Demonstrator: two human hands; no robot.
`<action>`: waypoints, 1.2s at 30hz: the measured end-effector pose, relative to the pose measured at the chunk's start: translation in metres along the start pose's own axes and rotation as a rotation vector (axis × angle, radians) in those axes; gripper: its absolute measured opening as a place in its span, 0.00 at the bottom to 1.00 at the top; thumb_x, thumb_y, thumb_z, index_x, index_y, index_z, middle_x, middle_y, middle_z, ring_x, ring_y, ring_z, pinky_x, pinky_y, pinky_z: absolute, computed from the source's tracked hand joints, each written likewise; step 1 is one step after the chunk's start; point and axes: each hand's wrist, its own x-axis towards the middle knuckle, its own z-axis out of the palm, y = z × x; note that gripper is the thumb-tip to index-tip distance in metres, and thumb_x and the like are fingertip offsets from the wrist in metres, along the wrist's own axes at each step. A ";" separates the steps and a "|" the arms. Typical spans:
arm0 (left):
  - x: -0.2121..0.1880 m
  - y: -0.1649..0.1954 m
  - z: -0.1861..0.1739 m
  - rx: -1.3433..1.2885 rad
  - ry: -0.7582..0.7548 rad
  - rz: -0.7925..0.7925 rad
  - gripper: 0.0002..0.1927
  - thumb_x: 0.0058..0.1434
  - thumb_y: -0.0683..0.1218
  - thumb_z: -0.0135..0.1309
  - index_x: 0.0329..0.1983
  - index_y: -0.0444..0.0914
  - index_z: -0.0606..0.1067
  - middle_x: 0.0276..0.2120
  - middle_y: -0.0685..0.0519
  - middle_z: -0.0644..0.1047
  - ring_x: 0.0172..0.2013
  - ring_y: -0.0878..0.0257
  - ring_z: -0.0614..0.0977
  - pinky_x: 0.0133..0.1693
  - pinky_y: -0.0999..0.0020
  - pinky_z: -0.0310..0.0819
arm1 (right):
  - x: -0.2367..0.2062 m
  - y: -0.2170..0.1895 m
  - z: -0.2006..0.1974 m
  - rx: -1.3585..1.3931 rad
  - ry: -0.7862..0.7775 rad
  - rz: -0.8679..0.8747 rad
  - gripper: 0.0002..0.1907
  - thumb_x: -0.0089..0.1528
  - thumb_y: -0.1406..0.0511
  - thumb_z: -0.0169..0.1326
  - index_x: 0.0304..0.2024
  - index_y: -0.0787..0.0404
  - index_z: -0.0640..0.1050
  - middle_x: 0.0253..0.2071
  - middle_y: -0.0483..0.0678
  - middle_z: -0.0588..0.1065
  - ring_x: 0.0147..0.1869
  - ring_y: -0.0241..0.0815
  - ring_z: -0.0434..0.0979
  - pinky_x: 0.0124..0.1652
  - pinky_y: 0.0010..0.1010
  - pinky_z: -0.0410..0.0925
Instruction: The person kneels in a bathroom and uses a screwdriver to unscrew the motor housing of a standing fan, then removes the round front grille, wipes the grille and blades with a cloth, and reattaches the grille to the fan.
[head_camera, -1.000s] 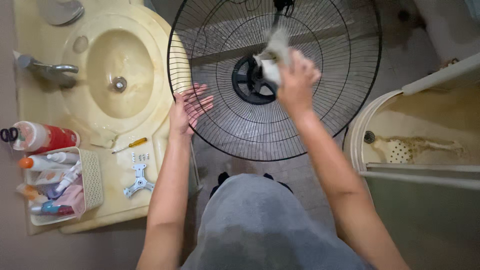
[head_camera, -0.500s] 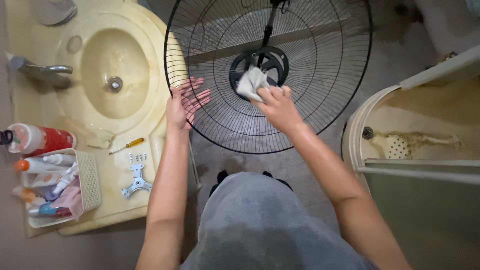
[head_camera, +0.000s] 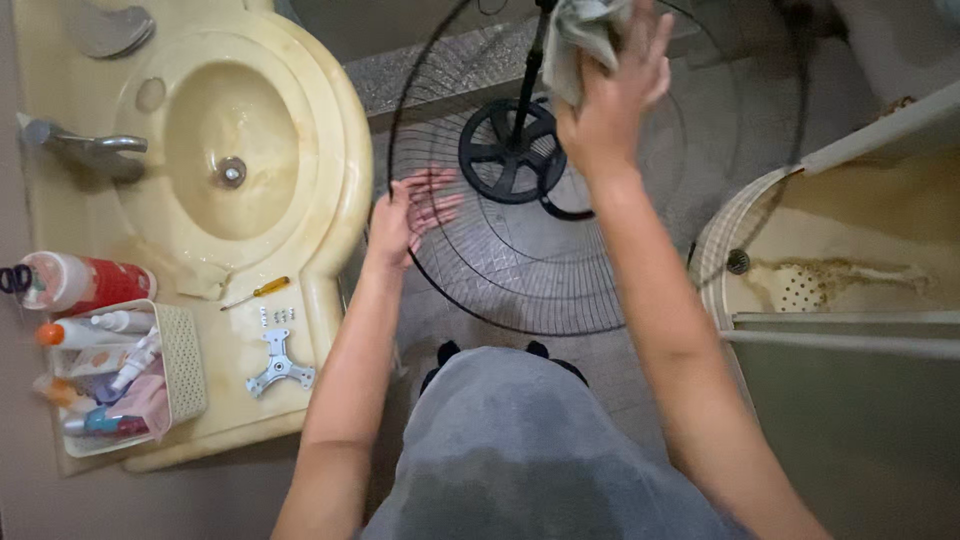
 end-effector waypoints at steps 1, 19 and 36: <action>0.001 -0.003 0.003 0.003 -0.003 -0.010 0.39 0.71 0.68 0.33 0.65 0.30 0.65 0.62 0.41 0.74 0.56 0.45 0.82 0.55 0.50 0.79 | 0.006 -0.007 0.006 -0.130 -0.042 0.027 0.31 0.60 0.62 0.60 0.67 0.46 0.71 0.75 0.61 0.57 0.75 0.77 0.49 0.68 0.64 0.47; 0.011 0.004 -0.010 -0.090 0.122 0.078 0.43 0.69 0.71 0.32 0.68 0.33 0.64 0.64 0.42 0.73 0.58 0.43 0.80 0.58 0.48 0.78 | -0.125 -0.065 -0.012 0.098 -0.305 -0.483 0.10 0.58 0.59 0.61 0.41 0.53 0.83 0.71 0.48 0.64 0.66 0.46 0.63 0.58 0.42 0.55; 0.014 -0.007 0.008 -0.147 0.165 0.195 0.42 0.70 0.70 0.35 0.69 0.32 0.63 0.66 0.41 0.71 0.60 0.42 0.79 0.60 0.48 0.77 | -0.088 -0.097 -0.016 0.163 -0.409 0.027 0.38 0.55 0.65 0.59 0.70 0.52 0.70 0.80 0.44 0.48 0.81 0.65 0.42 0.66 0.71 0.39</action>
